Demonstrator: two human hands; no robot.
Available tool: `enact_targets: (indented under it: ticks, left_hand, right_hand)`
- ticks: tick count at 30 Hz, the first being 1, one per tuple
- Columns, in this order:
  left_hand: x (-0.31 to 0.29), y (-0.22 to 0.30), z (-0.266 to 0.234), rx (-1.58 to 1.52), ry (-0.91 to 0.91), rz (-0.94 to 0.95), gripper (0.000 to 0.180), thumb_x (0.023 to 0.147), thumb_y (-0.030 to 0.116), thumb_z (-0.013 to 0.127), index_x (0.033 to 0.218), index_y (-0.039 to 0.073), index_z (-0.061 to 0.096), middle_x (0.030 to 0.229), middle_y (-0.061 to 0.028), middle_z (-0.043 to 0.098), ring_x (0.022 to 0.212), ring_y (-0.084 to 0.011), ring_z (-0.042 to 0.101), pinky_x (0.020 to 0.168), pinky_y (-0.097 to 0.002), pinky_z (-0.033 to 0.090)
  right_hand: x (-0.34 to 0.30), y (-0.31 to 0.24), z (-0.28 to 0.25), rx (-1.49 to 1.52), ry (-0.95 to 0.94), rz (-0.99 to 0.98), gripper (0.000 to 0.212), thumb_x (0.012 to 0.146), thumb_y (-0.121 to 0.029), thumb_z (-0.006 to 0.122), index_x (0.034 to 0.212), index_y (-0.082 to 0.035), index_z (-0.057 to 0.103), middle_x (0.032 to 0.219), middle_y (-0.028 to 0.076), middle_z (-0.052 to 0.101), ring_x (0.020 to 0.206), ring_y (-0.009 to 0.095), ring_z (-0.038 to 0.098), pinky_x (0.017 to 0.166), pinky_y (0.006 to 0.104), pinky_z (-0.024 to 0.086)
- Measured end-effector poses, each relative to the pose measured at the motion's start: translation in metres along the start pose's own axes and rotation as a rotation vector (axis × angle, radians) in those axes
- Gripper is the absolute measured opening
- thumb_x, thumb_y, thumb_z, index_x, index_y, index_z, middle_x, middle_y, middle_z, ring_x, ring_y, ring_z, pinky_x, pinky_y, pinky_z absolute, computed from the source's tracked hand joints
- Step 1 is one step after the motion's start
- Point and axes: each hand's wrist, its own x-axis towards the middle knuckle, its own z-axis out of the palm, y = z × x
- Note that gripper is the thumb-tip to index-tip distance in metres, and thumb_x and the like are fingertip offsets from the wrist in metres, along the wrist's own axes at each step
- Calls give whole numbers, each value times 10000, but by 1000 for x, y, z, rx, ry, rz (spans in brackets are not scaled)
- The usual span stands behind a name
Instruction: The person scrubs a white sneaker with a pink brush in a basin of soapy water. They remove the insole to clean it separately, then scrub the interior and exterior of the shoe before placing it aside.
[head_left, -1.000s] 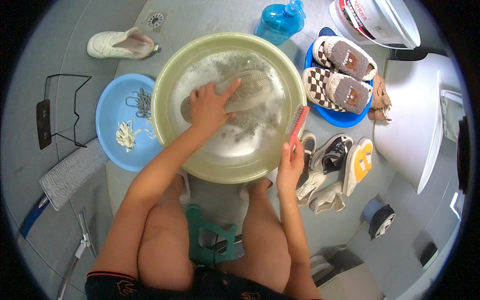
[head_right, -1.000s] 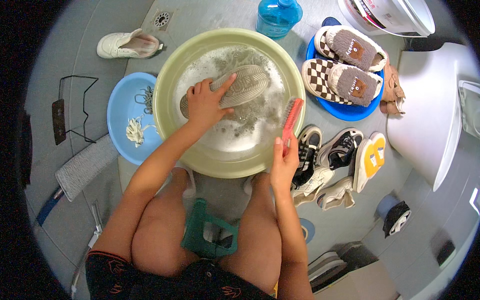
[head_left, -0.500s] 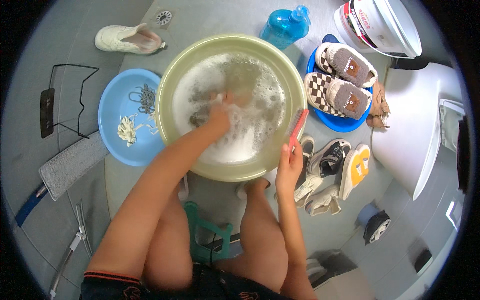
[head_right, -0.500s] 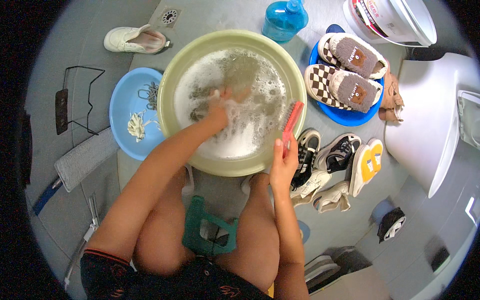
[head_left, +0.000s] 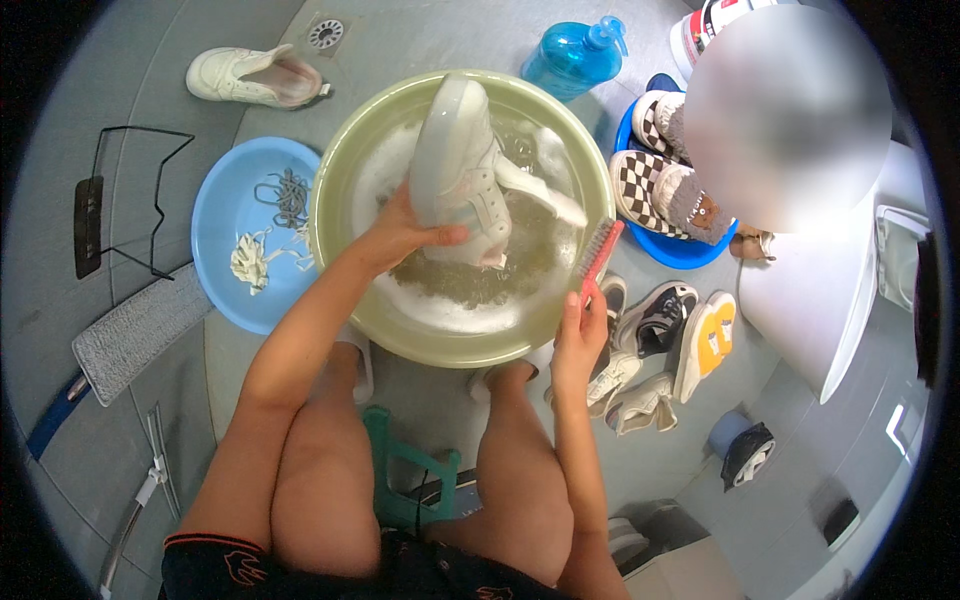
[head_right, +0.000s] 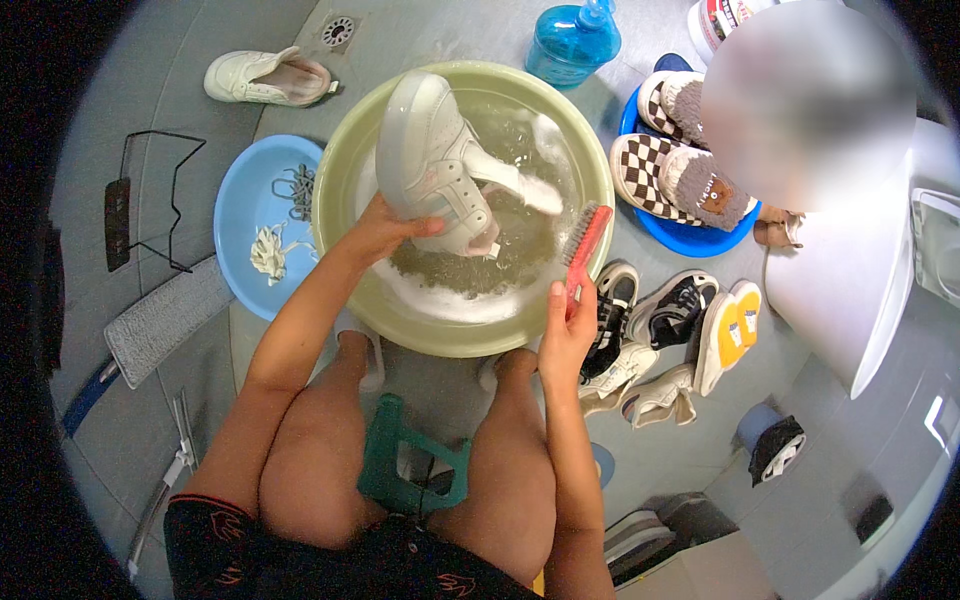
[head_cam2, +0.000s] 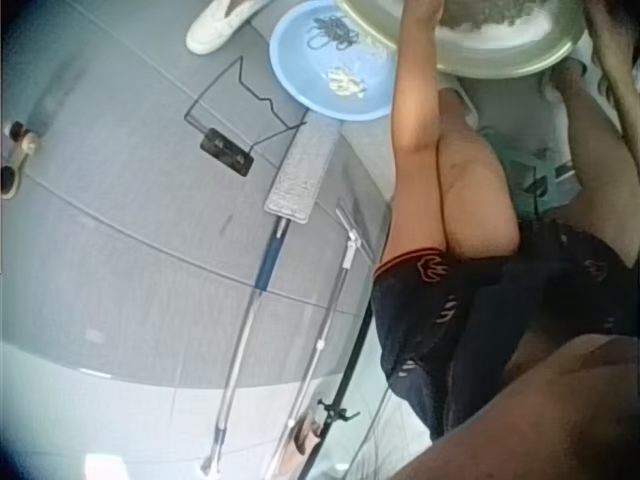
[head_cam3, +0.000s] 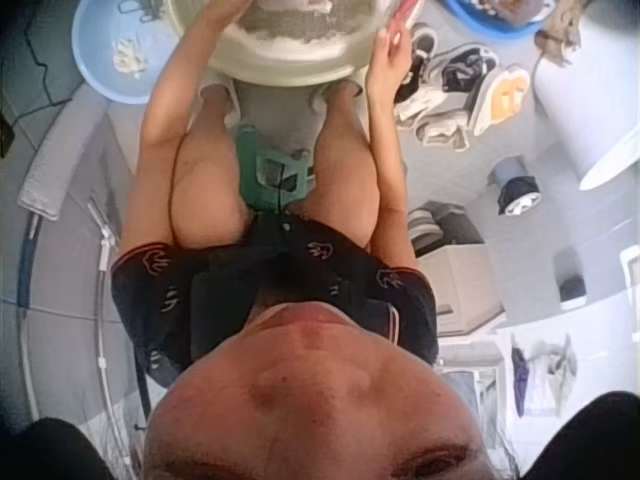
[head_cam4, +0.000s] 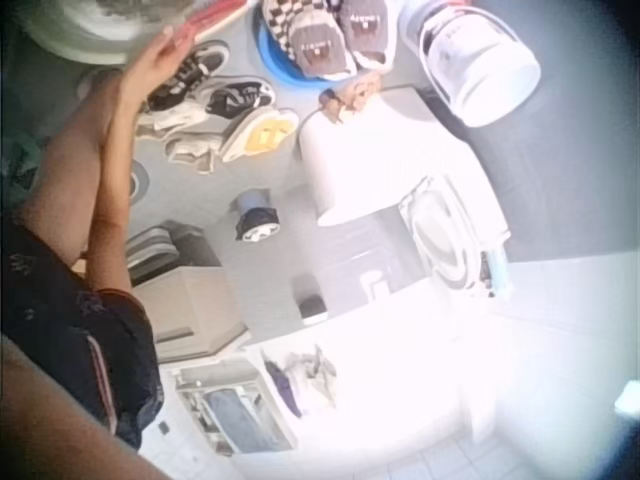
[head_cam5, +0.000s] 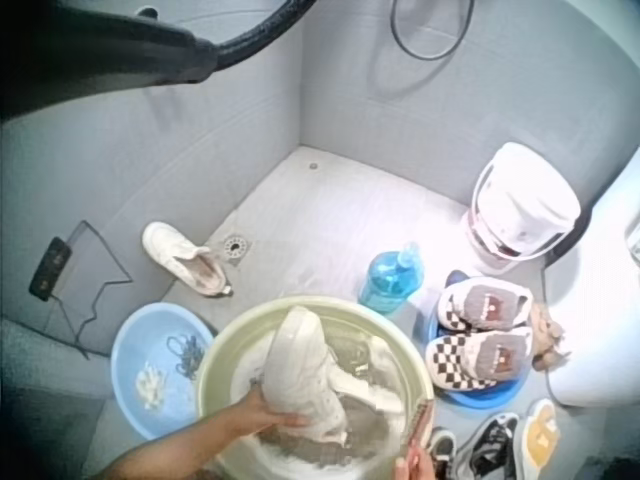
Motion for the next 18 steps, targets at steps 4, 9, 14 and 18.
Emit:
enact_targets:
  ticks: [4,9,14,18]
  left_hand:
    - [-14,30,5,312,40,206,1098,584,241,901,1457,68,258,1447,-115,344,1351,-238,329,1123,-412,286]
    - [-19,45,12,848,85,390,1093,516,195,894,1457,165,338,1362,-100,443,1284,-279,407,1135,-467,232]
    - [-26,56,35,1445,181,529,958,544,103,815,1406,286,442,1187,-46,538,1167,-256,484,1111,-519,191]
    - [-25,60,34,1641,217,671,889,593,80,778,1395,290,457,1176,-25,547,1161,-235,489,1109,-520,195]
  right_hand:
    - [1,0,2,28,-7,-29,339,975,-217,539,1252,-25,501,660,-71,464,518,2,331,455,185,221]
    - [-1,-4,0,21,0,49,392,964,-195,564,1278,27,486,974,33,602,759,63,515,677,209,424]
    - [0,-1,-2,77,-3,62,378,970,-197,555,1269,24,489,980,42,613,774,69,528,692,214,429]
    - [1,-4,-1,129,16,60,310,966,-205,563,1182,12,519,911,19,592,742,63,501,686,204,411]
